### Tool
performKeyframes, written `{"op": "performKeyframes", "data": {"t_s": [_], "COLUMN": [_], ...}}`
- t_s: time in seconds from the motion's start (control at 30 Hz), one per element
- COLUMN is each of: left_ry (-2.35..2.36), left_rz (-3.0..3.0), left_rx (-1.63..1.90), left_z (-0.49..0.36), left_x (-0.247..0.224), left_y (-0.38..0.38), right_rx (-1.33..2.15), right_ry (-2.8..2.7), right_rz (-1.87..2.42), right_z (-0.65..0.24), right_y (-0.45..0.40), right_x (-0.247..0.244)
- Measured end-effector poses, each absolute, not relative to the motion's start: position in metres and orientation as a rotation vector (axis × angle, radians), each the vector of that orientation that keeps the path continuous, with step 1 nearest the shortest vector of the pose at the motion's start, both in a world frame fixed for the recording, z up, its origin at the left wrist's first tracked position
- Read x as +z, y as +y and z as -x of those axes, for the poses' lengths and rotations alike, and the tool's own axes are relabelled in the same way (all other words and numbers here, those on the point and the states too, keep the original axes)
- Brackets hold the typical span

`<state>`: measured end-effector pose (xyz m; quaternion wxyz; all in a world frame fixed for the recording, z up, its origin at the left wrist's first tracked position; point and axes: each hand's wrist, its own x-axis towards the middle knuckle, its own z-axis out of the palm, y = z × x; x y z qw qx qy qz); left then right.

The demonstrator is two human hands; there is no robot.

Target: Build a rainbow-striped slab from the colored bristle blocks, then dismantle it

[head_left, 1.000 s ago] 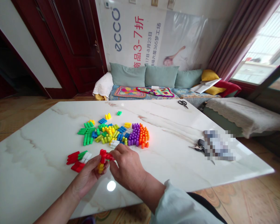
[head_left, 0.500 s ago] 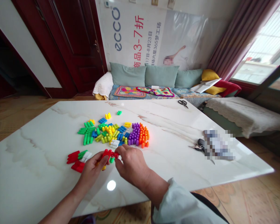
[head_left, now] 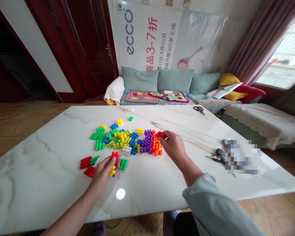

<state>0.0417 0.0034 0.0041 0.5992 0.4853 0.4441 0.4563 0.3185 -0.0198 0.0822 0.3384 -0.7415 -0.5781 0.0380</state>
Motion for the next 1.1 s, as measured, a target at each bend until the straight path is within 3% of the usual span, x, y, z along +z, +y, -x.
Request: {"op": "performKeyframes", "data": {"t_s": [0.5, 1.1], "left_ry": [0.998, 1.005], "left_rz": [-1.064, -1.102], "left_rx": [1.044, 1.013], "left_z": [-0.04, -0.04], "left_x": [0.0, -0.002], "left_y": [0.006, 0.005], "right_rx": [0.148, 0.339], "right_ry": [-1.449, -1.629], "right_rz": [2.441, 2.518], "right_z": [-0.356, -0.353], "right_y": [-0.008, -0.013], "right_x": [0.06, 0.061]}}
